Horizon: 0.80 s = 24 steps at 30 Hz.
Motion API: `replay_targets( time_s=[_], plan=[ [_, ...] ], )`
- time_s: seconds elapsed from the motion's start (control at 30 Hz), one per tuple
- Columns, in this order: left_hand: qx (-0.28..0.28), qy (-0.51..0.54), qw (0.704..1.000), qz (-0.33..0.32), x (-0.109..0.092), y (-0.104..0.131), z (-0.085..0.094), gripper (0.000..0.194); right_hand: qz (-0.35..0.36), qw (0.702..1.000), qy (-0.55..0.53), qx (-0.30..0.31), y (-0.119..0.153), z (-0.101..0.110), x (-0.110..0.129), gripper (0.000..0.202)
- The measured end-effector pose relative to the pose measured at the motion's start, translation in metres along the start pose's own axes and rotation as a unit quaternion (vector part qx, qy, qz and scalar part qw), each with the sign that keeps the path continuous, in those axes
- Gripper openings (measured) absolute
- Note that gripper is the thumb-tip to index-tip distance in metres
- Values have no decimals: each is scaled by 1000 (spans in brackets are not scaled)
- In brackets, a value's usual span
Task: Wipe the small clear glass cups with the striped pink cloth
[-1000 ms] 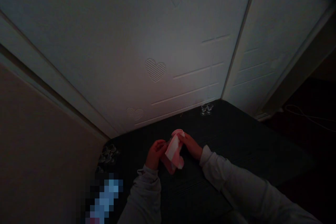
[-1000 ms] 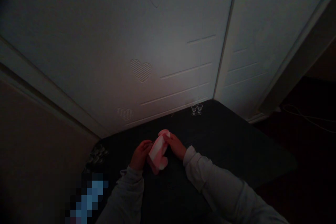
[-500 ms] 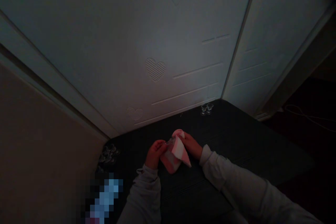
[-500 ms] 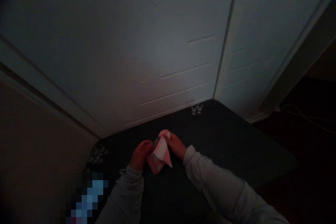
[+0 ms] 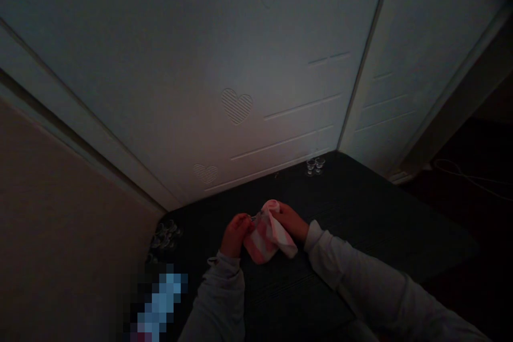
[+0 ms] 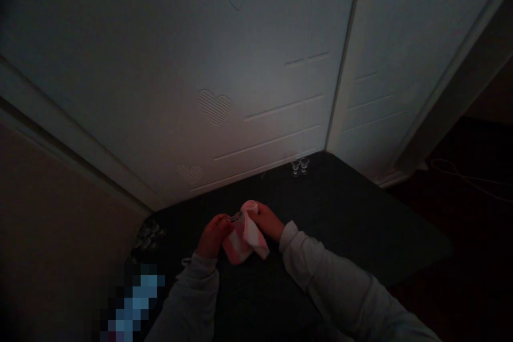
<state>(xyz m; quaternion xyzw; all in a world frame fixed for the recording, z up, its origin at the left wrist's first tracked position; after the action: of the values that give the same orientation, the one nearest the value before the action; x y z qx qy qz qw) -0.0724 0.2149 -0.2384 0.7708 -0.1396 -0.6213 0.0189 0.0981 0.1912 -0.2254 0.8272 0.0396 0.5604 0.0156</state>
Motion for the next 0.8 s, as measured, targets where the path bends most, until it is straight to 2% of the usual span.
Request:
replay_targets(
  time_s=[0.4, 0.6, 0.8],
  plan=[
    [-7, -24, 999, -20, 3, -2, 3, 32, 67, 990, 118, -30, -3, 3, -4, 25],
    [-7, -15, 1000, -5, 0, 0, 1, 33, 62, 995, 77, -24, -2, 0, -4, 26],
    [-2, -24, 1000, -6, -4, 3, -1, 33, 14, 1000, 4, -11, 1, -3, 1, 30]
  ],
)
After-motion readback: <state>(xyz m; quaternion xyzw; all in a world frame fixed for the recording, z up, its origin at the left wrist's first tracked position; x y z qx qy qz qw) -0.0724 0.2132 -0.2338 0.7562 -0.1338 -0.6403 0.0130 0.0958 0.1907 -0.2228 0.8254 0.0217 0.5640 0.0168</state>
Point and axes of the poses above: each hand's wrist, its own y-axis away from the middle knuckle, its own z-axis out of the back of the hand, x = y × z, the point moved 1 cm from there along -y, towards the middle knuckle, and after that the axes turned 4 degrees about -x, right-handed, at the moved point
